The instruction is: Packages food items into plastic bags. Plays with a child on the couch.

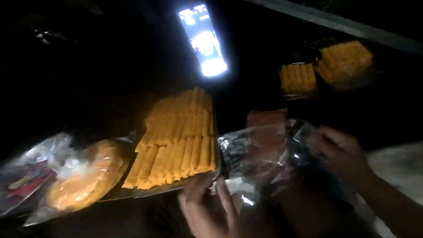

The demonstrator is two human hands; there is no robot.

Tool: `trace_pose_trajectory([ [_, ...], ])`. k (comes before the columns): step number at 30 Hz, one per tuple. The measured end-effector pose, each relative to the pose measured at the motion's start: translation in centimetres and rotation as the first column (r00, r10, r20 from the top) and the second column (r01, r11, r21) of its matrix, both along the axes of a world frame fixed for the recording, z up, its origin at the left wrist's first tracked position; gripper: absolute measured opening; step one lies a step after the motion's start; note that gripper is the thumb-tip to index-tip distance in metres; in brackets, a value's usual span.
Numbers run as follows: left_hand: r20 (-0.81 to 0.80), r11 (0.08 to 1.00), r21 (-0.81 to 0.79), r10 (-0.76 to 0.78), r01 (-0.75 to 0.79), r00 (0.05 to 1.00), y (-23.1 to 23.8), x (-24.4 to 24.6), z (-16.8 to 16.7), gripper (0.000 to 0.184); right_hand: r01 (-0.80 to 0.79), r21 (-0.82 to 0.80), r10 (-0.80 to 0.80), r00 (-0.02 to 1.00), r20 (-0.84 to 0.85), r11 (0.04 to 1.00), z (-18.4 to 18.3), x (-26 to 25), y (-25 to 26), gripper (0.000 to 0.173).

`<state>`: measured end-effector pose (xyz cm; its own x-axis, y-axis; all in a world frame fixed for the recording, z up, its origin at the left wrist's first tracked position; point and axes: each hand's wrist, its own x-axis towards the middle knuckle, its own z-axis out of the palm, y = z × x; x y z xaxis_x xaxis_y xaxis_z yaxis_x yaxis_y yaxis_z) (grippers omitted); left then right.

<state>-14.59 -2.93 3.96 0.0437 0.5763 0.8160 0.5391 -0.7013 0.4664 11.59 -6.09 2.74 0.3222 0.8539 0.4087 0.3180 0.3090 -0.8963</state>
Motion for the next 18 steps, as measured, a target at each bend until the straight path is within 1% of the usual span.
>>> trace_pose_trajectory([
  [1,0.022,0.992,-0.07,-0.104,0.105,0.994,-0.6,0.7,0.1,0.015,0.042,0.086,-0.048,0.997,0.064,0.995,0.0,0.0,0.1,0.021],
  [2,0.047,0.959,-0.164,-0.225,0.23,0.973,-1.0,1.5,0.1,0.017,0.057,0.176,-0.083,0.986,0.147,0.983,-0.3,-0.1,0.3,0.025],
  [4,0.105,0.836,-0.346,-0.415,0.425,0.904,-1.4,3.1,-0.5,0.037,0.001,0.33,-0.114,0.939,0.324,0.944,-1.0,-0.8,0.6,0.03],
  [5,0.134,0.78,-0.403,-0.467,0.478,0.874,-1.4,3.9,-0.9,0.048,-0.058,0.377,-0.106,0.91,0.4,0.924,-1.3,-1.4,0.7,0.029],
  [6,0.172,0.738,-0.427,-0.502,0.523,0.848,-1.3,4.5,-1.1,0.054,-0.124,0.402,-0.084,0.883,0.462,0.907,-1.6,-2.1,0.8,0.025],
  [7,0.207,0.717,-0.429,-0.514,0.55,0.832,-1.1,5.0,-1.3,0.054,-0.175,0.393,-0.058,0.856,0.514,0.903,-1.8,-2.7,0.8,0.022],
  [8,0.228,0.714,-0.424,-0.512,0.557,0.829,-0.9,5.3,-1.5,0.046,-0.203,0.365,-0.031,0.838,0.544,0.909,-2.1,-3.2,0.6,0.022],
  [10,0.233,0.744,-0.412,-0.471,0.525,0.851,-0.4,5.5,-1.7,0.023,-0.21,0.269,0.028,0.833,0.552,0.94,-2.2,-3.8,0.3,0.024],
  [11,0.21,0.773,-0.406,-0.44,0.488,0.873,-0.1,5.3,-1.9,0.015,-0.191,0.222,0.045,0.844,0.535,0.956,-2.2,-3.8,0.2,0.025],
  [12,0.167,0.807,-0.393,-0.409,0.441,0.897,0.1,5.1,-2.1,0.012,-0.172,0.198,0.05,0.862,0.504,0.965,-2.2,-3.6,0.3,0.025],
  [15,-0.035,0.92,-0.325,-0.241,0.217,0.97,0.7,4.1,-2.7,0.015,-0.054,0.22,-0.047,0.901,0.431,0.974,-2.9,-2.3,1.2,0.025],
  [17,-0.199,0.974,-0.223,-0.078,0.032,0.977,0.9,4.1,-3.0,0.015,-0.009,0.223,-0.094,0.892,0.443,0.975,-3.1,-1.6,1.9,0.019],
  [18,-0.263,0.987,-0.156,-0.013,-0.029,0.965,0.8,4.3,-3.1,0.017,-0.012,0.209,-0.089,0.879,0.468,0.978,-2.9,-1.6,2.0,0.016],
])
